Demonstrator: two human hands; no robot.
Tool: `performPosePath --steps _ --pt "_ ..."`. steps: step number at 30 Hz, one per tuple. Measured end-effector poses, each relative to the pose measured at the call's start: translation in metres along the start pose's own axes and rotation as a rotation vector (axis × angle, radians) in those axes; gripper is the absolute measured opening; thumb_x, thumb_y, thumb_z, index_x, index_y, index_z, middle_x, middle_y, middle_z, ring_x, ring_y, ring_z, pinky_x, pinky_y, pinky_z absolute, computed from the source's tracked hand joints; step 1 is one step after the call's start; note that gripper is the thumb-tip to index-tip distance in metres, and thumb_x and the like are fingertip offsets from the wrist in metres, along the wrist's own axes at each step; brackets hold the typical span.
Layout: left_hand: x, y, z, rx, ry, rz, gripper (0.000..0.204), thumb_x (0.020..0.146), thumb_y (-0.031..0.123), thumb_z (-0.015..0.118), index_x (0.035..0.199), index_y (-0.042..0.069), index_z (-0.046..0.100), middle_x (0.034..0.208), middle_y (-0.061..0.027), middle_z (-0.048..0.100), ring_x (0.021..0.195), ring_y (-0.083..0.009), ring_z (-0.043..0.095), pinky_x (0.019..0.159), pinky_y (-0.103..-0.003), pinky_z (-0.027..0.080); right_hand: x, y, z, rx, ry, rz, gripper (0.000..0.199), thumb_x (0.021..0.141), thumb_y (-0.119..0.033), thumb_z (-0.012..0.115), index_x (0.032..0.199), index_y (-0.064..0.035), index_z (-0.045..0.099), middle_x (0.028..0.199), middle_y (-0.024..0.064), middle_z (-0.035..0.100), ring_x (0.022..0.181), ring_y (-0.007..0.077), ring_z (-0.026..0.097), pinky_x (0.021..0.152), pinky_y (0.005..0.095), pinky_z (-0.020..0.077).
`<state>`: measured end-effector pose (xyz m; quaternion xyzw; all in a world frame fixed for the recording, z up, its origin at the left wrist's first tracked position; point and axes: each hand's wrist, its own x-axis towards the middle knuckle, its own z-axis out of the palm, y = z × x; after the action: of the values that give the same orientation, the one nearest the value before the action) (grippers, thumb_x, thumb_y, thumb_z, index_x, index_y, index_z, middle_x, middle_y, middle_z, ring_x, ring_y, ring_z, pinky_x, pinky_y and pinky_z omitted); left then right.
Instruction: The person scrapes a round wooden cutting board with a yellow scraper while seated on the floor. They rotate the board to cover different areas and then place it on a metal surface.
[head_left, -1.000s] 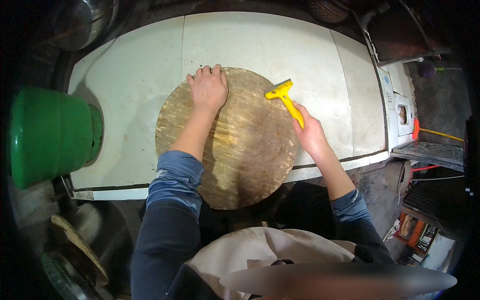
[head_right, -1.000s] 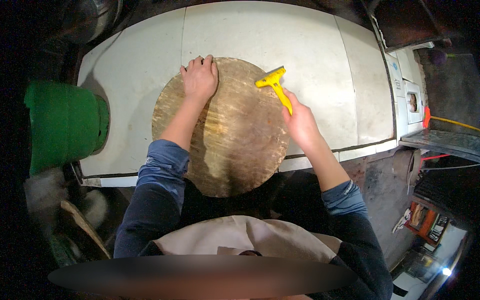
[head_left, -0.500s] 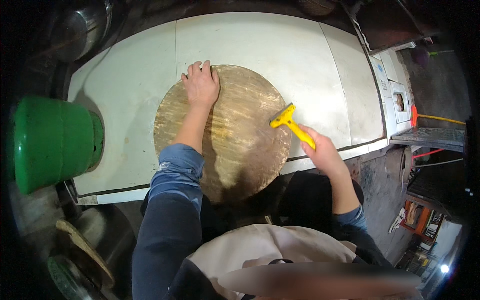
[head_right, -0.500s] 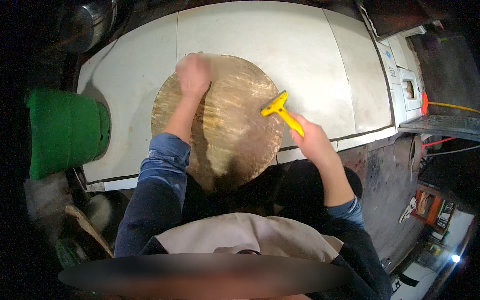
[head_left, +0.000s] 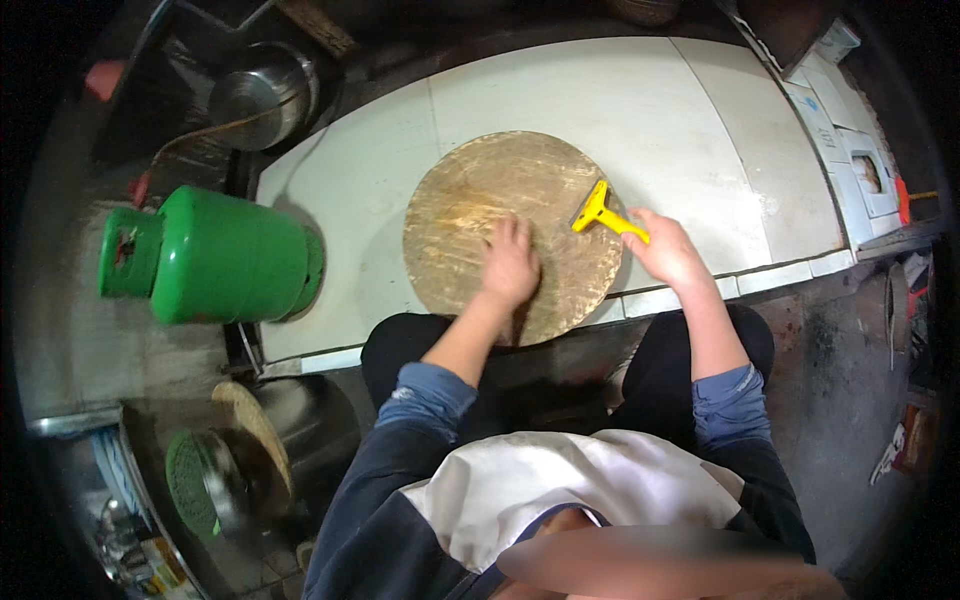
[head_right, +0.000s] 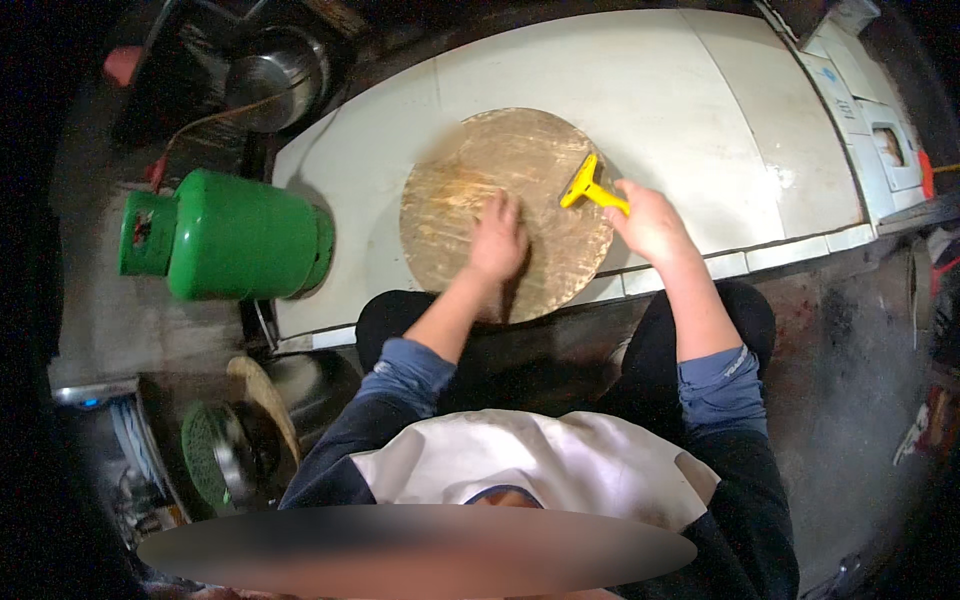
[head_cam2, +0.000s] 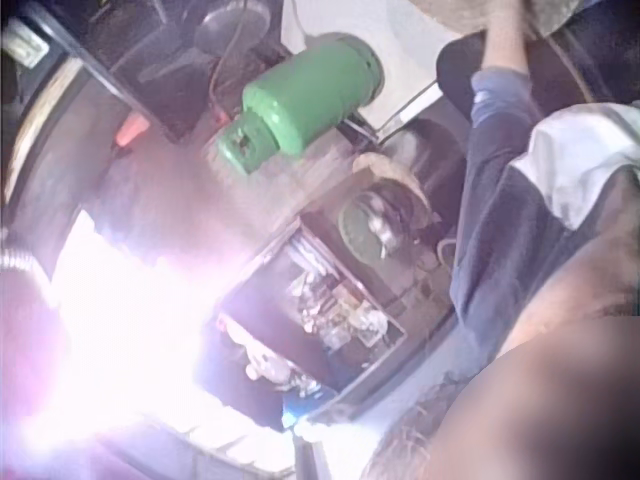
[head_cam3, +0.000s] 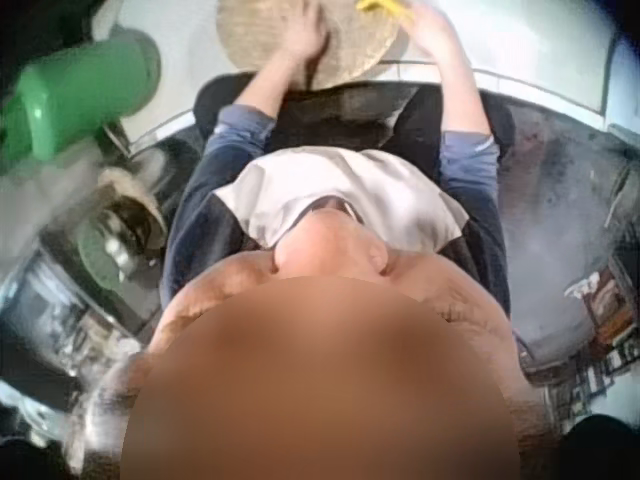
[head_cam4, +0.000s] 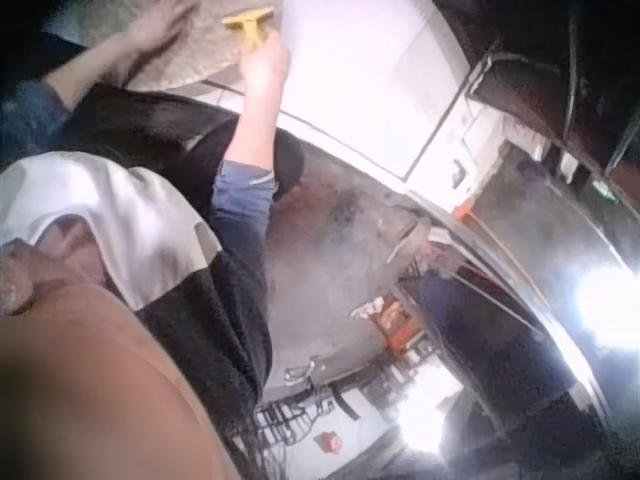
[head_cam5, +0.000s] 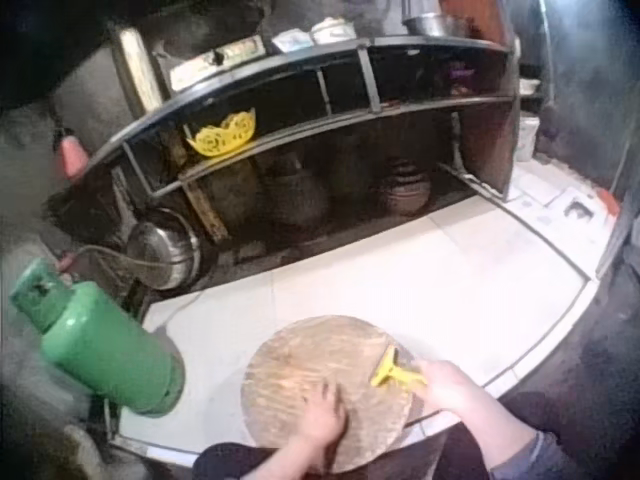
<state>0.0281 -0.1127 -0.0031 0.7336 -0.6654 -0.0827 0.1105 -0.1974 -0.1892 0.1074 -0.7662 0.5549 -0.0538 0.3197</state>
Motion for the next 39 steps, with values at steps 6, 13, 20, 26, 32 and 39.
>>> performPosePath --steps 6,13,20,26,32,39 --pt "-0.116 0.075 -0.024 -0.554 -0.104 0.405 0.026 0.075 0.011 0.06 0.099 0.003 0.057 0.106 -0.017 0.055 0.097 -0.0341 0.054 0.083 -0.038 0.044 -0.014 0.0 -0.005 0.119 0.18 -0.095 0.037 0.081 -0.02 0.058 0.113 -0.0031 0.052 0.098 0.0215 0.06 0.094 0.0335 0.058 0.082 0.0356 0.0451" --pt "-0.147 0.048 -0.011 -0.423 -0.314 0.236 0.014 0.079 0.018 0.057 0.082 0.004 0.06 0.078 -0.0159 0.06 0.073 -0.0334 0.058 0.064 -0.04 0.047 -0.028 -0.005 0.009 -0.049 0.004 -0.202 0.037 0.08 -0.019 0.06 0.113 -0.0047 0.052 0.094 0.0194 0.061 0.088 0.0325 0.059 0.078 0.0365 0.0454" --pt "-0.163 0.03 -0.015 -0.383 -0.406 0.066 0.02 0.082 0.023 0.056 0.088 0.005 0.059 0.079 -0.0163 0.061 0.076 -0.0334 0.058 0.065 -0.042 0.046 -0.04 -0.03 0.029 0.227 0.212 -0.302 0.038 0.079 -0.02 0.06 0.115 -0.0103 0.051 0.095 0.02 0.06 0.09 0.0338 0.058 0.078 0.0389 0.0456" --pt "-0.179 0.007 0.0 -0.32 -0.557 -0.006 0.031 0.082 0.028 0.056 0.1 0.003 0.056 0.087 -0.018 0.062 0.083 -0.0339 0.058 0.07 -0.041 0.047 -0.008 0.003 0.035 -0.187 0.086 0.116 0.044 0.08 -0.021 0.058 0.121 -0.0094 0.045 0.097 0.0201 0.059 0.094 0.032 0.057 0.08 0.0382 0.0448" --pt "-0.172 0.004 0.003 -0.332 -0.612 -0.076 0.038 0.081 0.03 0.058 0.106 0.002 0.053 0.093 -0.0193 0.061 0.09 -0.0344 0.057 0.076 -0.042 0.046 -0.021 0.011 0.017 0.231 0.47 -0.086 0.04 0.083 -0.025 0.054 0.119 -0.0101 0.045 0.099 0.0211 0.059 0.094 0.0326 0.057 0.082 0.0405 0.0451" --pt "-0.164 0.014 0.014 -0.26 -0.712 0.017 0.039 0.081 0.029 0.058 0.109 0.004 0.052 0.091 -0.0189 0.061 0.09 -0.0345 0.057 0.077 -0.041 0.046 -0.032 -0.014 0.046 -0.095 -0.045 -0.013 0.035 0.083 -0.023 0.052 0.112 -0.0025 0.048 0.096 0.0178 0.06 0.09 0.0318 0.058 0.078 0.0399 0.0466"
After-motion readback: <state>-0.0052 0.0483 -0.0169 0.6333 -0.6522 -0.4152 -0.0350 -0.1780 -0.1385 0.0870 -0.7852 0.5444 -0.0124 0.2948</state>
